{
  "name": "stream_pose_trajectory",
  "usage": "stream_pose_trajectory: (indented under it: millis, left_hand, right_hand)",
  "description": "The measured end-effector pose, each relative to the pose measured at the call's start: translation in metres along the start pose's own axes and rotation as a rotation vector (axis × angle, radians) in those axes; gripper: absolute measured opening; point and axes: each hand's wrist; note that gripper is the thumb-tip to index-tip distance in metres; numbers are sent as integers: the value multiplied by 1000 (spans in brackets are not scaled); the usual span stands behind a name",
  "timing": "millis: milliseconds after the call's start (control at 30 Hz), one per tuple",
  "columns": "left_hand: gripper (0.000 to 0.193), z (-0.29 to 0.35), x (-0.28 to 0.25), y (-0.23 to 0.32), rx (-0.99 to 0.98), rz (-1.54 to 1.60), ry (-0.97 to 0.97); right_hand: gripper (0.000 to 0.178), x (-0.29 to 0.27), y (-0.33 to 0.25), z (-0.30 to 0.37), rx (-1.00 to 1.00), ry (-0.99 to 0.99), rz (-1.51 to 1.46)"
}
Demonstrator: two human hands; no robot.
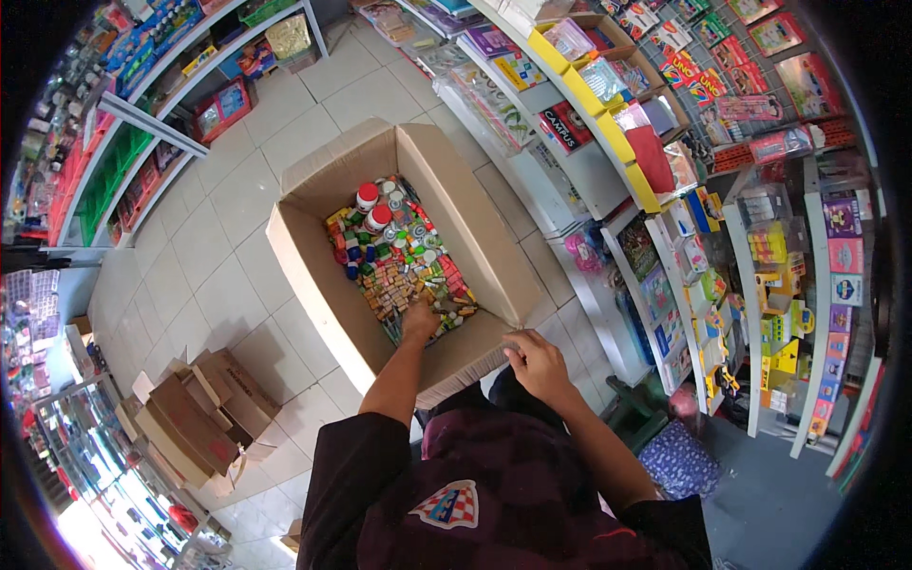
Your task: Taking glue sticks from a cardboard box on the floor and placing them into display holders on a store shelf.
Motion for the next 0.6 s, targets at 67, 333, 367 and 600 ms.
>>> stream_pose_trajectory:
  millis: [67,333,367,600]
  left_hand:
    - [49,-13,11,-22,-49,0,-27]
    - [56,-40,49,-70,-41,-209,108]
    - [56,-37,52,-49,-14,-208,80]
    - [30,-31,60,-47,-96,-469,83]
  right_hand:
    - [24,7,-9,-9,-19,-19,-19]
    - [24,33,-30,-42,-35,-79,-5]
    - [24,31,-25,-42,1,-71,7]
    - [24,38,-26,-74,80,-134,61]
Point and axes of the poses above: each hand's wrist, its own z-axis away from the middle knuckle, its own x-axis out of the palm, y = z × x, and after that the axes turned 15 degrees about -y, right-handed
